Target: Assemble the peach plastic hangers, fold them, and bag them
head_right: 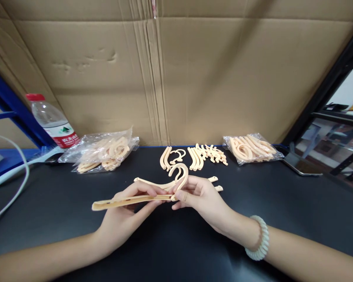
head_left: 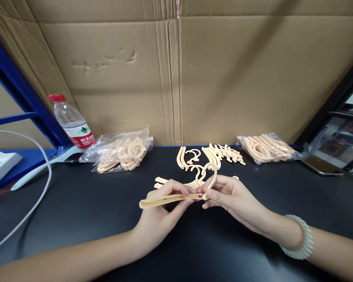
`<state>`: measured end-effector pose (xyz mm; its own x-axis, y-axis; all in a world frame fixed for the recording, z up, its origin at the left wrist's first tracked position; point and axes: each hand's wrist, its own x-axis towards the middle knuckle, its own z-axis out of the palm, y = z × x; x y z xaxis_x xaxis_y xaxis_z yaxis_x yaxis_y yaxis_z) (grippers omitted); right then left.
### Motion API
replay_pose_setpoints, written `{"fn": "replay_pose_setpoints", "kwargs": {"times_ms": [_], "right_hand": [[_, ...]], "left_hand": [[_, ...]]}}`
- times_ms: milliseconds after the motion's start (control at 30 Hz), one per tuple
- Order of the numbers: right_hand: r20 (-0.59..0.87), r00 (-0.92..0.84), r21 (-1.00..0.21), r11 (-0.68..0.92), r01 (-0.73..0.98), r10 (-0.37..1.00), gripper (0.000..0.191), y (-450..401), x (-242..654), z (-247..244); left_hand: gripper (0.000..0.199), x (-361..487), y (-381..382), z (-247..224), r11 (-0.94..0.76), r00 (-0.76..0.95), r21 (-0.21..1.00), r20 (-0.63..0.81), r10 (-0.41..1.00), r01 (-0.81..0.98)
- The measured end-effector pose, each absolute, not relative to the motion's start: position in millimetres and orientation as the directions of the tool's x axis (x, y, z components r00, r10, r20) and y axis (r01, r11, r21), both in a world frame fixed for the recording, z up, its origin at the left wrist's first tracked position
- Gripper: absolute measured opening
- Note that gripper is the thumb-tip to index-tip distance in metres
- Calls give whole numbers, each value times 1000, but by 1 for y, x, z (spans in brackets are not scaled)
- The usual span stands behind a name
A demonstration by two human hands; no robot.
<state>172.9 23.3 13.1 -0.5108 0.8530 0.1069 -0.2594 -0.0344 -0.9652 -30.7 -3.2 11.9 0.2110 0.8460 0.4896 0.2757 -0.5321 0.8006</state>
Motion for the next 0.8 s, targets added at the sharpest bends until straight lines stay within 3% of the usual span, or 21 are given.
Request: {"fn": "replay_pose_setpoints", "kwargs": {"times_ms": [467, 800], "right_hand": [[172, -483, -976, 80, -205, 859, 20, 20, 171, 11], [223, -469, -962, 117, -246, 855, 22, 17, 167, 7]], "left_hand": [[15, -28, -8, 11, -608, 231, 765, 565, 792, 213], [11, -22, -11, 11, -423, 207, 900, 395, 895, 109]]}}
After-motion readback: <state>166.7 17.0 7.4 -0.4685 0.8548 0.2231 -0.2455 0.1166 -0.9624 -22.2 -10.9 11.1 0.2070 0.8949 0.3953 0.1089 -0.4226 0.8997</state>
